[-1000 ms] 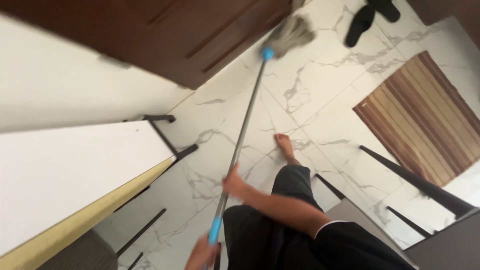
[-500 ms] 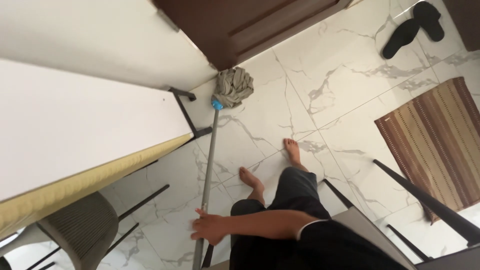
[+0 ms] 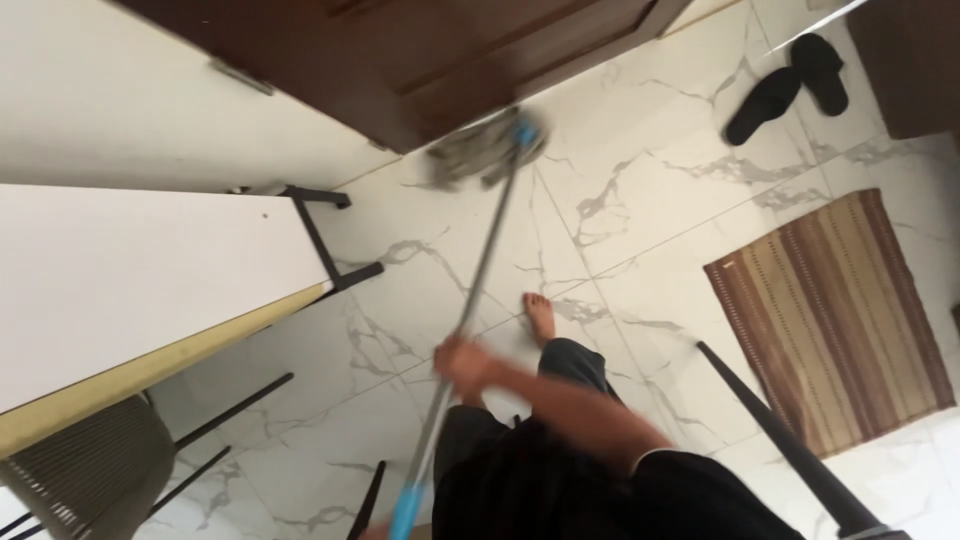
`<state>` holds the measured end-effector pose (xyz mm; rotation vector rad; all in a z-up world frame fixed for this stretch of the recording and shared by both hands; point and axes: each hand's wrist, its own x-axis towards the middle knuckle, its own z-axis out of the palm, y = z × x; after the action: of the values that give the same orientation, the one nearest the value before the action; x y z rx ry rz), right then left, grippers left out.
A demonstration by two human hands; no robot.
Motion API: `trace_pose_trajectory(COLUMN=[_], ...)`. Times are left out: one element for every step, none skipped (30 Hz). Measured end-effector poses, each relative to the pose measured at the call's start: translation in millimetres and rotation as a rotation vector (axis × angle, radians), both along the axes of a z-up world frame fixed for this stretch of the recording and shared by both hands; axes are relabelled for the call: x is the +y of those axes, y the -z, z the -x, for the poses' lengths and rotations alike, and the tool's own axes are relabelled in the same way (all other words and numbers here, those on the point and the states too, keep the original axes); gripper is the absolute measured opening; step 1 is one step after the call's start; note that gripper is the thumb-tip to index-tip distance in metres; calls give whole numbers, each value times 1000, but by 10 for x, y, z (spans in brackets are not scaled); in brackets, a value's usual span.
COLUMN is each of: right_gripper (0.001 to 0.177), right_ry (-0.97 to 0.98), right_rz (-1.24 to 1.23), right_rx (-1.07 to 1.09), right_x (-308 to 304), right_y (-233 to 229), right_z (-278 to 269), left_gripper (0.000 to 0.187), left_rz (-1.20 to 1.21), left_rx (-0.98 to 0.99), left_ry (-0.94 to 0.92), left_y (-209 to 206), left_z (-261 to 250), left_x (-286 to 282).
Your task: Mopping the tiled floor of a dining room area.
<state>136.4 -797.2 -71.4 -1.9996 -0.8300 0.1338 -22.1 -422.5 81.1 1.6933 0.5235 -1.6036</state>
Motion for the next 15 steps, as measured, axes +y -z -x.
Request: trace_pose_trajectory(right_gripper=[36,41,41,47,55,55,40,25,25,23,23,23,28,33,33], right_ry=[-12,-25,-12,97,198,203,242,279,276,342,410,409,428,446,425], right_rz=[186,371,374,361,344,343,496,648,642,623,611,611,555,498,494], right_rx=[69,140,132,87,44,40,128,216,216,185,158,162,135,108,108], right_x=[-415,-827,-1226,-1618,-1988,-2309,-2585,-2845,-2996,-3137,-3311,-3222,-3137,-3037,-2752], right_y=[227,446,462,468,464,555,650,751,796,845,882,844,797,748,768], right_z=[-117,-224,-357,-486,-583,-649,-690,-734,-729,-725,-677,-644,-623,-601,-560], left_gripper=[18,19,19,9,9,9,9,10,10,10,11,11,11,13,13], left_rz=[-2,-4,-1,36,69,69,124,178,172,174,183,183,204,224,216], left_rx=[8,16,6,6,10,5,-74,-154,-155,-169,-178,-174,-180,-187,-185], left_ry=[11,23,34,105,169,173,193,214,212,195,181,181,120,59,39], left_y=[-226,-698,-537,-387,-260,-110,29,173,205,241,281,289,292,292,231], left_z=[-641,-947,-1160,-1372,-1547,-1711,-1834,-1960,-1979,-1998,-1992,-1960,-1915,-1870,-1788], left_x=[-877,-1791,-2114,-2431,-2742,-3040,-3306,-3555,-3692,-3819,-3966,-3898,-3835,-3756,-3449])
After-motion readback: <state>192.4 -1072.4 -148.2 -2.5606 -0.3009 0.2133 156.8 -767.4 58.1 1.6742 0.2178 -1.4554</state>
